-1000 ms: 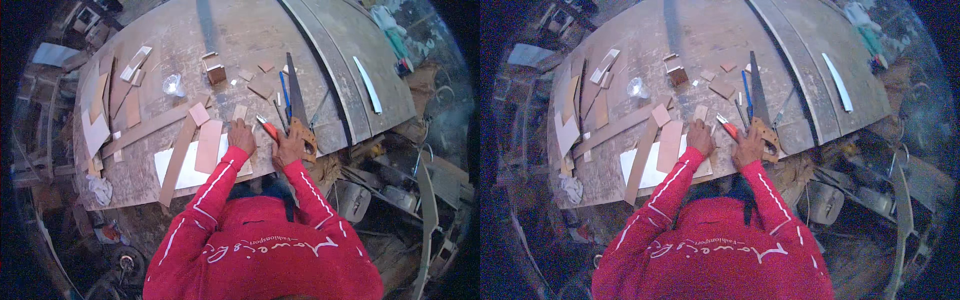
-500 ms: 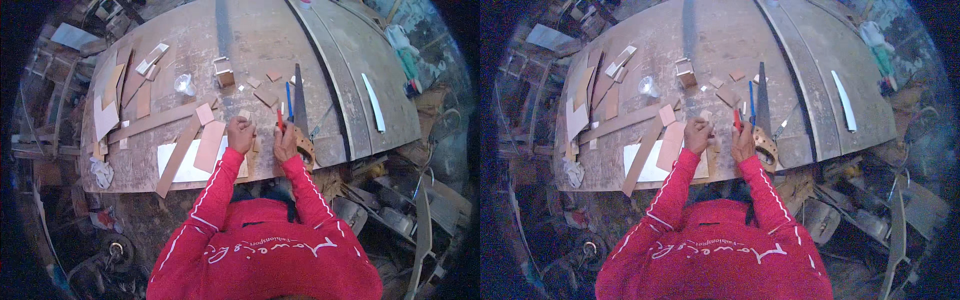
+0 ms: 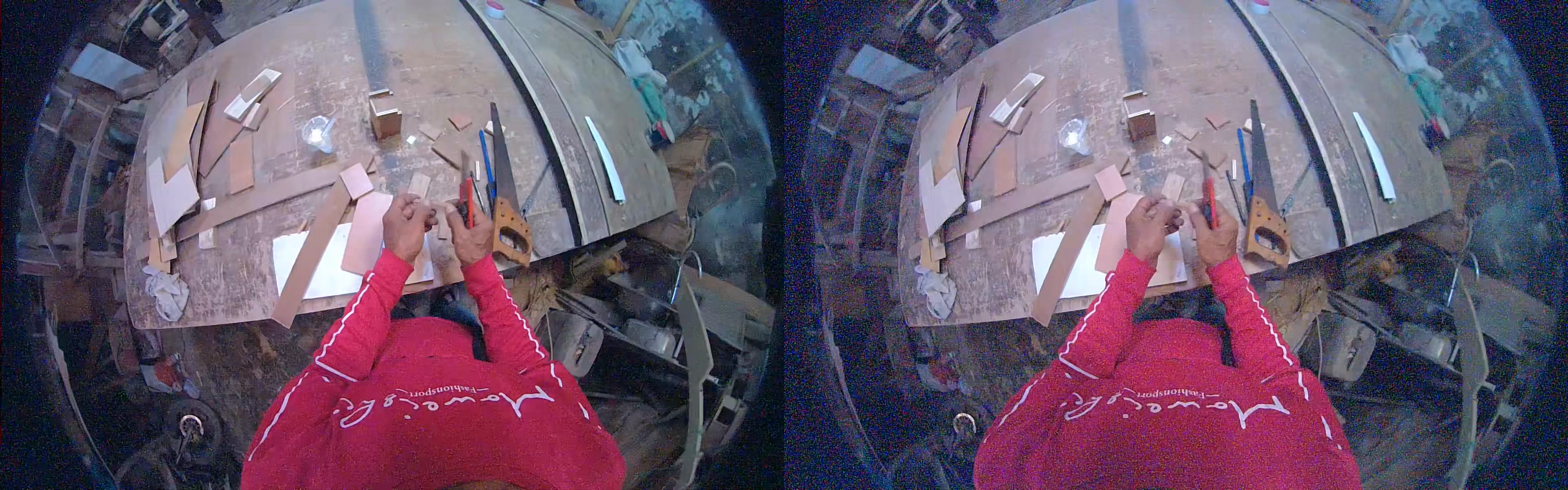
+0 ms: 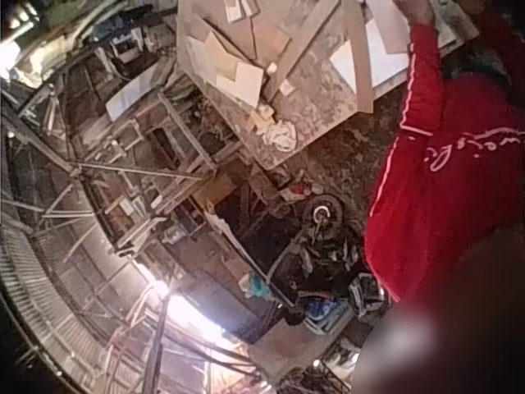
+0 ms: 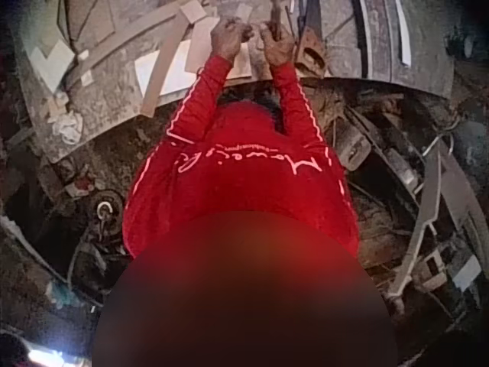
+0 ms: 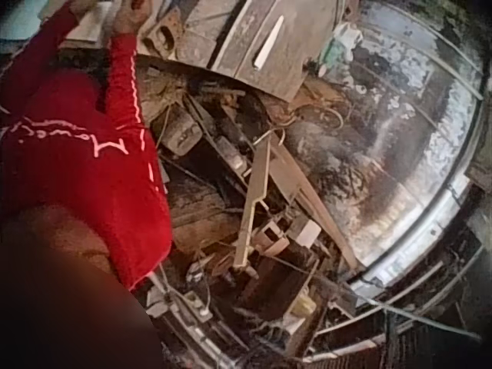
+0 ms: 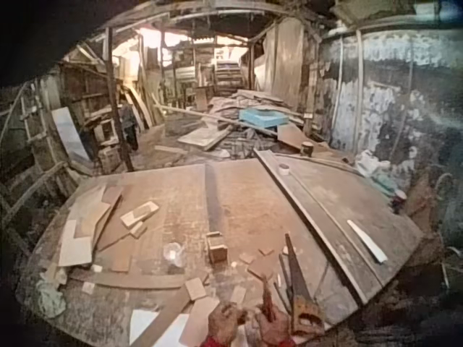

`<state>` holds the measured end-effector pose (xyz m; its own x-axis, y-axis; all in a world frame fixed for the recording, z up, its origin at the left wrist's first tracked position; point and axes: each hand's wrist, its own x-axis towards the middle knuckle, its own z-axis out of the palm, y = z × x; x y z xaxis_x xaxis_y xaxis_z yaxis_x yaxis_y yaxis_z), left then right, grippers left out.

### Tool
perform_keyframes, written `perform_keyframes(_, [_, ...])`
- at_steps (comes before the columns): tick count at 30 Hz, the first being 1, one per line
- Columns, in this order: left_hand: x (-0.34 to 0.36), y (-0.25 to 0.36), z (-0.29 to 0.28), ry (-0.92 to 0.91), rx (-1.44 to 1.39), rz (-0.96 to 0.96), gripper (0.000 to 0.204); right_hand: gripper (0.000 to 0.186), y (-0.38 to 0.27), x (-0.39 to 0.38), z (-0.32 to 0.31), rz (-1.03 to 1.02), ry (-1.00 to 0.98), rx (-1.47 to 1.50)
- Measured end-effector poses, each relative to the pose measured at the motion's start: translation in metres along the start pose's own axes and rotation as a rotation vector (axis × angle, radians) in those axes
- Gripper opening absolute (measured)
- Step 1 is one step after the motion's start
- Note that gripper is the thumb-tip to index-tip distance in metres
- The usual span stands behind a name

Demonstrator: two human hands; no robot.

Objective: The person cuts a piece of wood on a workbench using a hand saw, then shapes a small wooden piece using a utility knife.

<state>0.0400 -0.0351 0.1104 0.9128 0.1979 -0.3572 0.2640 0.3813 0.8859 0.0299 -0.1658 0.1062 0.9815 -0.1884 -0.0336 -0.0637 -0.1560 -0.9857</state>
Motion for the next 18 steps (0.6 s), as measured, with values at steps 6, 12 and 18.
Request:
perform_keyframes(6, [-0.016, 0.016, -0.033, -0.241, 0.451, 0.368, 0.018, 0.027, -0.003, 0.0, 0.013, 0.183, 0.125, 0.239])
perform_keyframes(12, [-0.027, 0.027, -0.037, -0.296, 0.653, 0.647, 0.017, 0.025, -0.012, -0.013, 0.01, 0.213, 0.068, 0.135])
perform_keyframes(18, [-0.024, 0.019, -0.031, -0.246, 0.4, 0.28, 0.021, 0.035, -0.022, -0.052, -0.015, -0.186, 0.022, -0.387])
